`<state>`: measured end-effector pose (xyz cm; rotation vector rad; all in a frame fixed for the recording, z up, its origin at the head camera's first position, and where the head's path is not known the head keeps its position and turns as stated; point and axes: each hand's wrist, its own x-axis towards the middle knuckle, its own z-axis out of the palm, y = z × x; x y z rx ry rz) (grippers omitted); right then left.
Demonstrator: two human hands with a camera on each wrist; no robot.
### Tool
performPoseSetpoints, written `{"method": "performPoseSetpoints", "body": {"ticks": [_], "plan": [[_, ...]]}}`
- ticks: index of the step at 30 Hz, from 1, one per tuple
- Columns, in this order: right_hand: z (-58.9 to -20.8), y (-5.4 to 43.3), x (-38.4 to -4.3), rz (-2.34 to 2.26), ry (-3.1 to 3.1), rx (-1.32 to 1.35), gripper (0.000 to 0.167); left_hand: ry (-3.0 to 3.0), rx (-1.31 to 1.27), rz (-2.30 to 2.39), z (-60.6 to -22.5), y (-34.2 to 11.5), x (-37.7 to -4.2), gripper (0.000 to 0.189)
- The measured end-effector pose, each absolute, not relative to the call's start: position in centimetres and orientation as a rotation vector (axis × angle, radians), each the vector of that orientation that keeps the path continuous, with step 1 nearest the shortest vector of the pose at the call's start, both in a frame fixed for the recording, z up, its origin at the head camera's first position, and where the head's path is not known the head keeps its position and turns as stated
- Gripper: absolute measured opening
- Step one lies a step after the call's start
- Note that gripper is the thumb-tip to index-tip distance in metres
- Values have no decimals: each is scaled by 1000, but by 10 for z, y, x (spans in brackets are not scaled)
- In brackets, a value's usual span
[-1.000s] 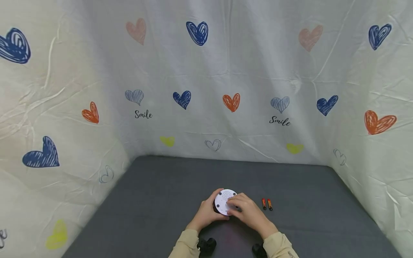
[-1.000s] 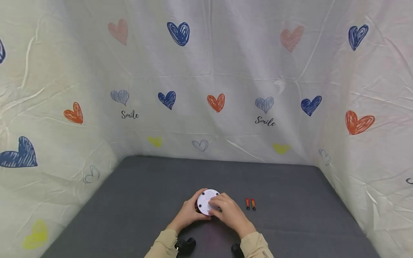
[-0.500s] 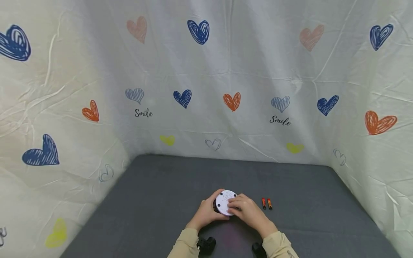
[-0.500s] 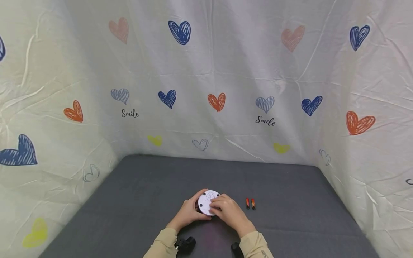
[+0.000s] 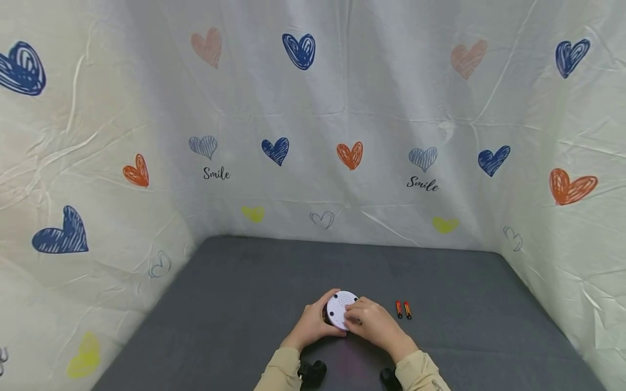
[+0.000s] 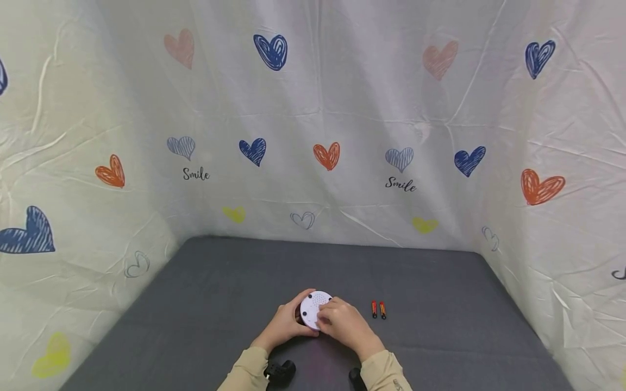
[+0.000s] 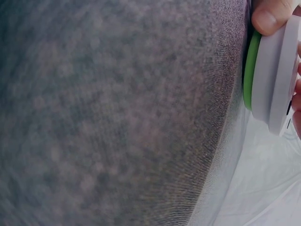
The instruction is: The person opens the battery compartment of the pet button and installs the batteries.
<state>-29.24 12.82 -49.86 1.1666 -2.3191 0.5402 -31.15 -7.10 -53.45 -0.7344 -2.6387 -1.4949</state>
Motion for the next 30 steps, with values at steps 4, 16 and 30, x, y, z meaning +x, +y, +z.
{"method": "performPoseSetpoints", "body": {"ticks": [4,16,30], "plan": [[-500,128,-293,508,-2274,1180,9,-2637,-742,-1537,-535,-71,-311,97],[-505,126,-297,464,-2207,1195,10,-2632,-755,-1530,-533,-73,-312,97],[-507,128,-300,624,-2218,1128,10,-2620,-766,-1619,-531,-69,-312,95]]}}
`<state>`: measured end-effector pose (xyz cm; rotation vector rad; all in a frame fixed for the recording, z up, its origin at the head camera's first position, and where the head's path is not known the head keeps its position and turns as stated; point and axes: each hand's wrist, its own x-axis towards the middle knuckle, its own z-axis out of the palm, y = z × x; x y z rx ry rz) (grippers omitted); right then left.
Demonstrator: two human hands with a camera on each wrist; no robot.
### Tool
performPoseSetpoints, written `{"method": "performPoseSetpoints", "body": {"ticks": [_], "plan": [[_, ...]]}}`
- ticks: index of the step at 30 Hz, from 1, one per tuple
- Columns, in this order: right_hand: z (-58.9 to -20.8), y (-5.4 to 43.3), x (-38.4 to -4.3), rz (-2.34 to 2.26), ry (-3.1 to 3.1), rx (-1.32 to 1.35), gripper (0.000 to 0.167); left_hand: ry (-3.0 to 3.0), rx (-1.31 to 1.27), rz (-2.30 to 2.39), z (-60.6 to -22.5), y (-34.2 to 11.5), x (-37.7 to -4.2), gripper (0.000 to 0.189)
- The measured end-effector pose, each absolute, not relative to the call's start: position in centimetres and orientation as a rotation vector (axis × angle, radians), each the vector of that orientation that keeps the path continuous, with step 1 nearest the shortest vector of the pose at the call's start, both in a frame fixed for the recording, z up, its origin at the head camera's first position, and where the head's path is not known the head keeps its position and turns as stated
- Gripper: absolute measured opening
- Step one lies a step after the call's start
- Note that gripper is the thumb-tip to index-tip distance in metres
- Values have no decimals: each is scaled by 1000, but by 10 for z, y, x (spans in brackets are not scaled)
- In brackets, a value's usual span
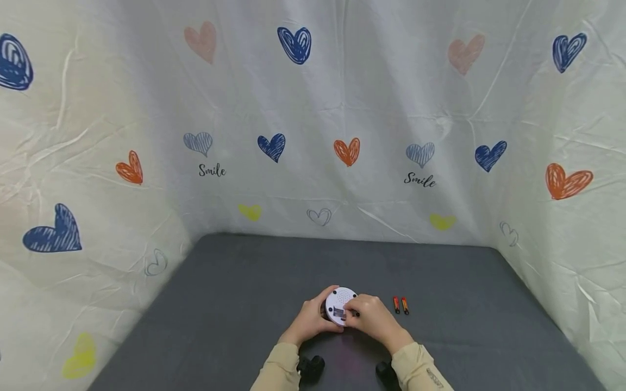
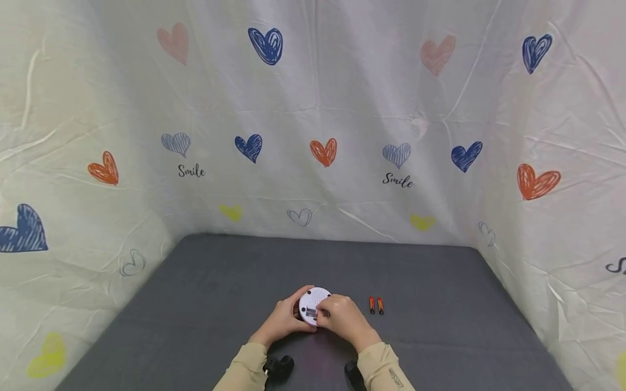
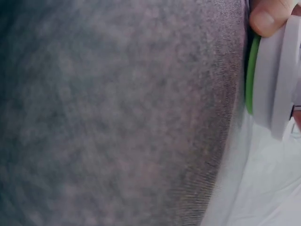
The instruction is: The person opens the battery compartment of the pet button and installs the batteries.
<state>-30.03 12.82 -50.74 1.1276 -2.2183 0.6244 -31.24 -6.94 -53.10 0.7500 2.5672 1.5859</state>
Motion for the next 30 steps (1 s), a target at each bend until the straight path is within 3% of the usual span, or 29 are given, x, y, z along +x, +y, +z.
{"method": "performPoseSetpoints", "body": {"ticks": [19,30], "plan": [[-519,138,-301,1080,-2288,1030,34,2554,731,1608,-531,-69,-313,93],[-518,137,-301,1184,-2389,865,34,2514,728,1635,-532,-68,-315,94]]}}
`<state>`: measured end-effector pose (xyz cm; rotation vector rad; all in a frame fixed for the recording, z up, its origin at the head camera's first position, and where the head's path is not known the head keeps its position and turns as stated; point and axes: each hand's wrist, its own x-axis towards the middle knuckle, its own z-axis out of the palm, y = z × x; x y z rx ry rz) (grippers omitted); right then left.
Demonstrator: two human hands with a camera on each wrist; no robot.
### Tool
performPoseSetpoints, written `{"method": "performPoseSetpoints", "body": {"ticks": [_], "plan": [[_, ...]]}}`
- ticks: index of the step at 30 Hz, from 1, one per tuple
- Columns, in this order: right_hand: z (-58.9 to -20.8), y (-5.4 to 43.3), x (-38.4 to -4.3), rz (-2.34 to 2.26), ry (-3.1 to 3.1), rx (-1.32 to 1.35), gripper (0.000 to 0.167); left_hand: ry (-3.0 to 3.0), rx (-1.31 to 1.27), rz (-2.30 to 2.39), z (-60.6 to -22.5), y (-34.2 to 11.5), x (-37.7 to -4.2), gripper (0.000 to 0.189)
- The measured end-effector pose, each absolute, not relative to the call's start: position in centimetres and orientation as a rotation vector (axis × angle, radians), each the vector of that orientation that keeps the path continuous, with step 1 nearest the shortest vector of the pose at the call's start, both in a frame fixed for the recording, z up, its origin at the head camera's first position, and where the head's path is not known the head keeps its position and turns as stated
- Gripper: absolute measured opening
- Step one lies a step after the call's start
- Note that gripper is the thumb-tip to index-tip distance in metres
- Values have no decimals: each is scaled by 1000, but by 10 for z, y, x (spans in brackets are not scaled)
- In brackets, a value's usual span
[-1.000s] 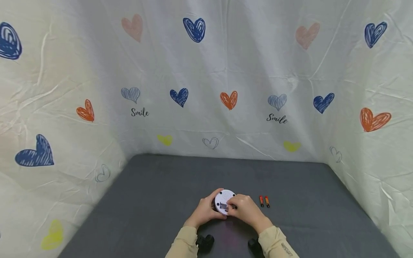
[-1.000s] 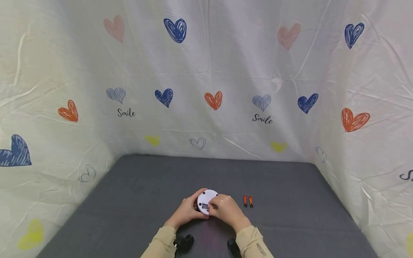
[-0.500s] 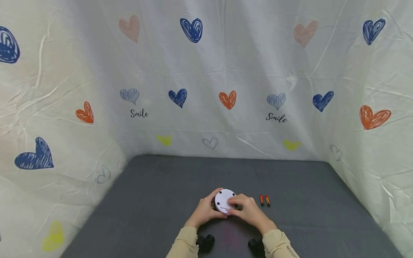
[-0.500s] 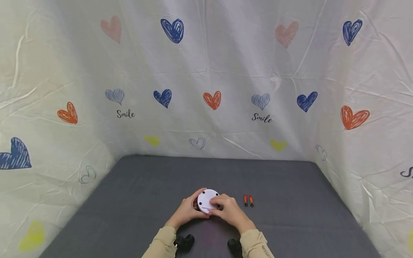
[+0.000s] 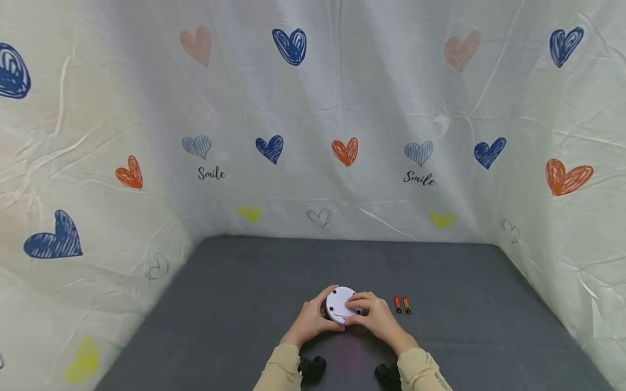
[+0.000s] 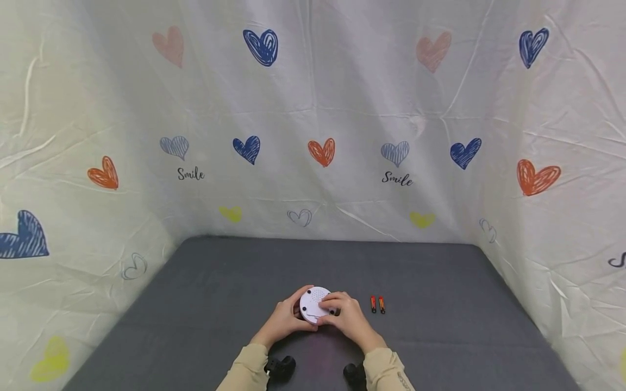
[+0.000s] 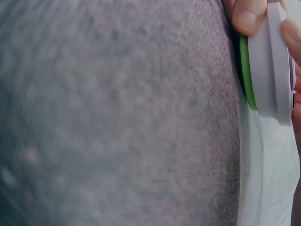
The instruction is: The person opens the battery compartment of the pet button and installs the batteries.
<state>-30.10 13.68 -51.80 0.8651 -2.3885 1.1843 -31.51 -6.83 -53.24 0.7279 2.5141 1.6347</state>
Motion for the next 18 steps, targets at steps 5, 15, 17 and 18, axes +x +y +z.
{"method": "performPoseSetpoints", "body": {"ticks": [5,15,17,18], "plan": [[-514,138,-303,1174,-2425,842,26,2469,747,1678,-518,-68,-307,90],[-510,138,-300,1110,-2481,906,23,2434,743,1693,-502,-69,-296,88],[-510,138,-299,1085,-2476,924,22,2431,745,1695,-501,-69,-295,88],[-511,138,-299,1072,-2476,929,22,2434,745,1693,-500,-69,-295,87]]}}
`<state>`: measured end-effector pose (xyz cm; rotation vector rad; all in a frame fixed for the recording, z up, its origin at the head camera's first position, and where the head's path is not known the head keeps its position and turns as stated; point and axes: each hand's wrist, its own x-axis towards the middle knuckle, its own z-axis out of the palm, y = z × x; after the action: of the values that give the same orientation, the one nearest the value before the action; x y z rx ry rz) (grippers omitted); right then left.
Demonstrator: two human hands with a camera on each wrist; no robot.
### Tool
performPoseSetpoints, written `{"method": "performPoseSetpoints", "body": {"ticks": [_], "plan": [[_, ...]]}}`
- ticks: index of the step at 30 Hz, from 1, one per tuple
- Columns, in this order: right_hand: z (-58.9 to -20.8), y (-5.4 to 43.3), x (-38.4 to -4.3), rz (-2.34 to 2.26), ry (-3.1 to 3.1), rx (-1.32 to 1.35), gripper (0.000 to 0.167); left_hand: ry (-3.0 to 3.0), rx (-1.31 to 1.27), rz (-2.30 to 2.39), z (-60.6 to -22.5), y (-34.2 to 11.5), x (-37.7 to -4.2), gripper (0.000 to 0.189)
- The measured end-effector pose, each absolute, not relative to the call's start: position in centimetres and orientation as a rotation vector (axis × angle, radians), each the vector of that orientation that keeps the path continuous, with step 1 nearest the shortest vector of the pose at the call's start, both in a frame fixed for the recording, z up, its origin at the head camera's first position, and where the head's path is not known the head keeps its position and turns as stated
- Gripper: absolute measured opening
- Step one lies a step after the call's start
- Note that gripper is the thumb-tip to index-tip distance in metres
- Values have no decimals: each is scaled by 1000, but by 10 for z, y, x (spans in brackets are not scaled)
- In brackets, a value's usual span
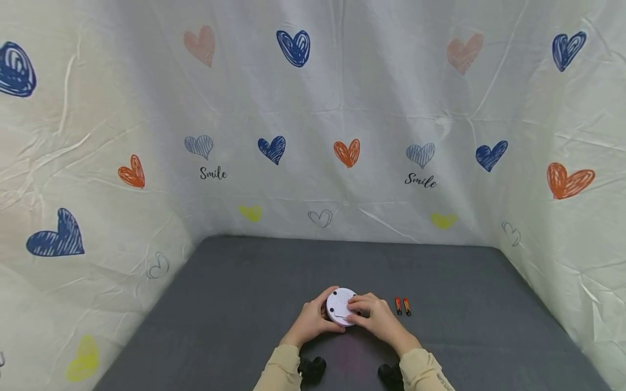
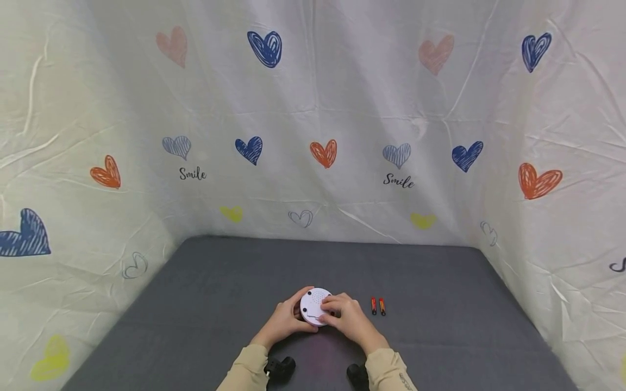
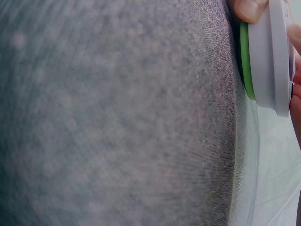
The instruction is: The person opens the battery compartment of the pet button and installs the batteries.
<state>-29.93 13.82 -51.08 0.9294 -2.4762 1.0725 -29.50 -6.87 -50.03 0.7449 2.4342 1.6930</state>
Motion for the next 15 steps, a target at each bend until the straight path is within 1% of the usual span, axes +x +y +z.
{"method": "performPoseSetpoints", "body": {"ticks": [7,15], "plan": [[-512,138,-299,1019,-2442,971,22,2407,761,1721,-504,-69,-298,87],[-512,136,-298,1009,-2452,973,28,2448,759,1709,-534,-69,-315,92]]}}
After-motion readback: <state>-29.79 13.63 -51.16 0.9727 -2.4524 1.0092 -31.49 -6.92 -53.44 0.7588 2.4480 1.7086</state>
